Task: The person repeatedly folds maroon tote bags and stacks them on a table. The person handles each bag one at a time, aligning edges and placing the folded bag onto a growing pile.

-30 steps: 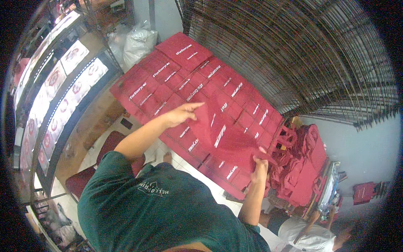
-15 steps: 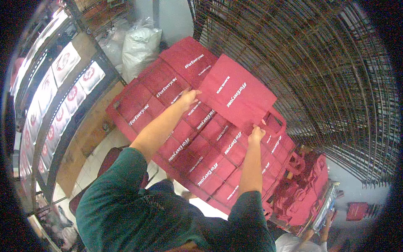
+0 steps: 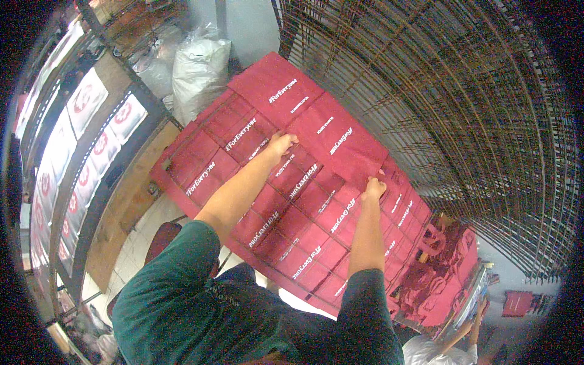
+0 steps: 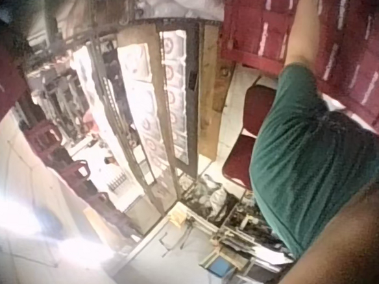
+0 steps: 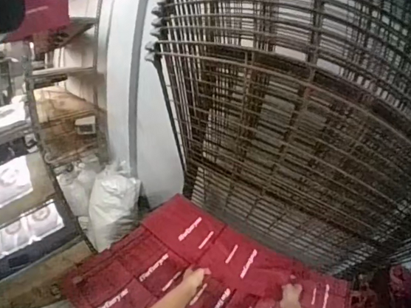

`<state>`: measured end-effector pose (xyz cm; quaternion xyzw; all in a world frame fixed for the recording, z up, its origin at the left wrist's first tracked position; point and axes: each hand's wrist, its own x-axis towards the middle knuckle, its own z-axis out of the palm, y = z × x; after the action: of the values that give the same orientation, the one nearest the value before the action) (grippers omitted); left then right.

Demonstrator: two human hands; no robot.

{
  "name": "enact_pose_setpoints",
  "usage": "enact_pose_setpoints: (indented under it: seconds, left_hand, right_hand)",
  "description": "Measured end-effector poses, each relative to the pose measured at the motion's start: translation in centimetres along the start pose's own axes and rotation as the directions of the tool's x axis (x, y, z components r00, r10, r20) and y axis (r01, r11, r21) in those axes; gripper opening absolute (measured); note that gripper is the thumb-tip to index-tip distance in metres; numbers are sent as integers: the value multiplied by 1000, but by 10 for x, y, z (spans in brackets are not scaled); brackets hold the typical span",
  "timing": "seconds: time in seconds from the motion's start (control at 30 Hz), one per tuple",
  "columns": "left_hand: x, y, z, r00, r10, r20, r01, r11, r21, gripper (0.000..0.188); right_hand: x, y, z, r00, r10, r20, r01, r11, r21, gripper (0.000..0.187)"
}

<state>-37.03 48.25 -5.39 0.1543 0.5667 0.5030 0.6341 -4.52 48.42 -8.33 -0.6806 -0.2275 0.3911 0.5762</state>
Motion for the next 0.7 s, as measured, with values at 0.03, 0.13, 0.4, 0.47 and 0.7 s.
enact_pose_setpoints:
  seconds: [0.03, 0.13, 0.4, 0.47, 0.7]
  left_hand:
    - [-1, 2, 1, 1000, -1, 3, 1, 1000, 19, 47]
    - [-3, 8, 2, 1000, 5, 26, -6, 999, 32, 46]
    - [-13, -11, -7, 993, 105, -55, -108, 992, -65, 69]
    - [-24, -25, -17, 993, 101, 63, -98, 994, -42, 75]
    - [-116, -63, -86, 938, 84, 337, -135, 982, 132, 62]
  right_hand:
    - [3, 0, 0, 1000, 24, -10, -24, 1000, 20, 52]
    - [10, 0, 2, 999, 7, -48, -13, 991, -130, 53]
    - [5, -2, 20, 990, -109, 84, 108, 994, 16, 51]
    - [-2, -3, 23, 996, -79, 36, 78, 996, 32, 50]
    - [25, 26, 7, 995, -74, 60, 78, 996, -52, 51]
